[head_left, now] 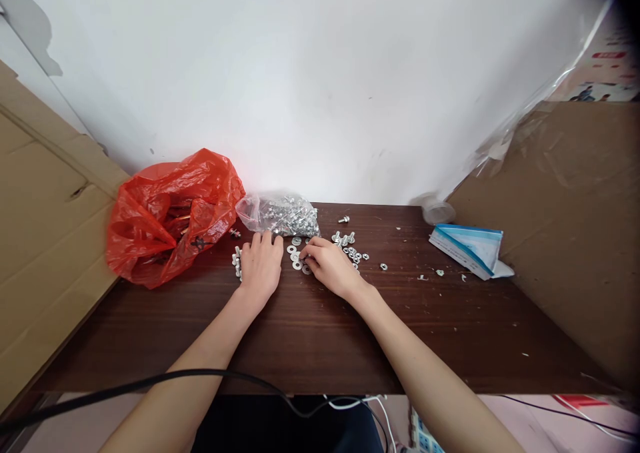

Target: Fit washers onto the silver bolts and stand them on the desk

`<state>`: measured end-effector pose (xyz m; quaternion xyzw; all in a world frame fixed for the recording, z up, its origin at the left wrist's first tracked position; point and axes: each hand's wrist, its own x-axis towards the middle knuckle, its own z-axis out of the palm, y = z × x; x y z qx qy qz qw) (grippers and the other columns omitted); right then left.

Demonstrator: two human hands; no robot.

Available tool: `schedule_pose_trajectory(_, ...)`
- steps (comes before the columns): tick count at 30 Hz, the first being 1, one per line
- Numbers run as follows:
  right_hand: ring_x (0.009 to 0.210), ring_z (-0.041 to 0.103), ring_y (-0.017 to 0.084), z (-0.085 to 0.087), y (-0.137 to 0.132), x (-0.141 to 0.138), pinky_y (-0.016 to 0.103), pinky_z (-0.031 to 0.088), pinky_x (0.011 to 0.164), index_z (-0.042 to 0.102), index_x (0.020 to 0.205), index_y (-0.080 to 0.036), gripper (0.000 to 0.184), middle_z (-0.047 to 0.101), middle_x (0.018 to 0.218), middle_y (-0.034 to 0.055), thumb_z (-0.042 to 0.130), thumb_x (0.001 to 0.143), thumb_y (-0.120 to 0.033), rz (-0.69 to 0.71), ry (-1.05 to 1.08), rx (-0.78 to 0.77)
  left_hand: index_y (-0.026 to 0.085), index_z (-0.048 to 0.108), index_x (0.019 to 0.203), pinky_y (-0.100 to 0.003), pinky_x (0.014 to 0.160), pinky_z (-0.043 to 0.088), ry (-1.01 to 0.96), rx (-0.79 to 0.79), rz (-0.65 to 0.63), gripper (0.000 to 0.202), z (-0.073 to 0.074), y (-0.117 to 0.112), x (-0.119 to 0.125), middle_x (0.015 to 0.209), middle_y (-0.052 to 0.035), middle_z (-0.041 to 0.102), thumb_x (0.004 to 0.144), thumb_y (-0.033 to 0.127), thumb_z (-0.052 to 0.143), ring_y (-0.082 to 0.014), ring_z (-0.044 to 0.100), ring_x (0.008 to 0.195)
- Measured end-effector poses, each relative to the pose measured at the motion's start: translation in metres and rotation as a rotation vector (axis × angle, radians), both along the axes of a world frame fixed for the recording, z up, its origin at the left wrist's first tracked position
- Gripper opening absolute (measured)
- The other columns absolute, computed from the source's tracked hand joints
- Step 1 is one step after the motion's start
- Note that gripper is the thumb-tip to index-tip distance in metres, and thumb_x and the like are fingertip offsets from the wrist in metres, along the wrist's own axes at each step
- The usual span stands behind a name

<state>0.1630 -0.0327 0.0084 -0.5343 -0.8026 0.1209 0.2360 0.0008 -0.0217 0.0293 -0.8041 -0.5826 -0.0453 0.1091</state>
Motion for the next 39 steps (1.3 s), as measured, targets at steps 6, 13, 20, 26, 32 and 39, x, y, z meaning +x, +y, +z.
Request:
schedule_pose_trajectory(6, 0.086, 0.058, 0.015, -0.001, 0.001, 0.002, 0.026, 0.043, 0.076, 0.068, 0.098, -0.020, 0.024, 0.062, 0.099, 0.0050, 0.051, 0.086, -0.008, -0.017, -0.003, -0.001, 0.015, 0.063, 0.101, -0.042, 0.081, 0.049, -0.011, -0.028, -0.007, 0.029, 0.004, 0.000, -0.001, 0.108, -0.0132, 0.060, 0.085, 0.003, 0.041, -0.0296, 0.053, 0.106)
schedule_pose_trajectory(13, 0.095, 0.057, 0.018, -0.003, 0.002, 0.002, 0.028, 0.044, 0.084, 0.066, 0.109, -0.018, 0.029, 0.061, 0.101, 0.0072, 0.049, 0.087, -0.009, -0.019, -0.003, -0.011, 0.015, 0.062, 0.103, -0.041, 0.085, 0.049, -0.044, -0.009, -0.037, 0.031, 0.003, 0.001, -0.003, 0.109, -0.0125, 0.058, 0.082, 0.001, 0.044, -0.0290, 0.051, 0.107)
schedule_pose_trajectory(20, 0.095, 0.057, 0.018, -0.003, 0.003, 0.003, 0.029, 0.044, 0.085, 0.066, 0.100, -0.016, 0.019, 0.058, 0.101, 0.0078, 0.053, 0.088, -0.012, -0.058, 0.001, -0.051, 0.017, 0.061, 0.107, -0.037, 0.083, 0.050, -0.188, 0.056, -0.171, 0.042, -0.005, 0.005, -0.004, 0.110, -0.0107, 0.057, 0.077, -0.006, 0.041, -0.0259, 0.051, 0.106)
schedule_pose_trajectory(26, 0.084, 0.055, 0.017, -0.001, 0.002, 0.004, 0.028, 0.043, 0.075, 0.061, 0.093, -0.015, 0.010, 0.058, 0.095, 0.0068, 0.055, 0.086, -0.013, -0.094, -0.051, -0.004, 0.018, 0.056, 0.112, -0.035, 0.096, 0.048, -0.377, 0.018, -0.538, 0.041, -0.009, 0.005, 0.000, 0.114, -0.0077, 0.056, 0.084, -0.004, 0.034, -0.0198, 0.051, 0.109)
schedule_pose_trajectory(32, 0.072, 0.054, 0.014, 0.004, 0.005, 0.012, 0.025, 0.038, 0.066, 0.059, 0.077, -0.017, 0.007, 0.060, 0.082, 0.0026, 0.058, 0.081, -0.011, -0.171, 0.041, -0.001, 0.020, 0.050, 0.122, -0.033, 0.100, 0.045, -0.590, -0.079, -0.668, 0.046, -0.010, 0.006, 0.001, 0.117, -0.0068, 0.056, 0.084, -0.002, 0.037, -0.0164, 0.053, 0.111)
schedule_pose_trajectory(39, 0.077, 0.059, 0.016, 0.009, 0.004, 0.014, 0.026, 0.039, 0.068, 0.063, 0.081, -0.019, 0.010, 0.067, 0.083, 0.0030, 0.055, 0.082, -0.014, -0.267, 0.148, 0.030, 0.021, 0.048, 0.122, -0.030, 0.086, 0.052, -0.779, -0.282, -0.704, 0.043, -0.015, 0.003, 0.006, 0.110, -0.0054, 0.056, 0.083, 0.004, 0.047, -0.0127, 0.059, 0.089)
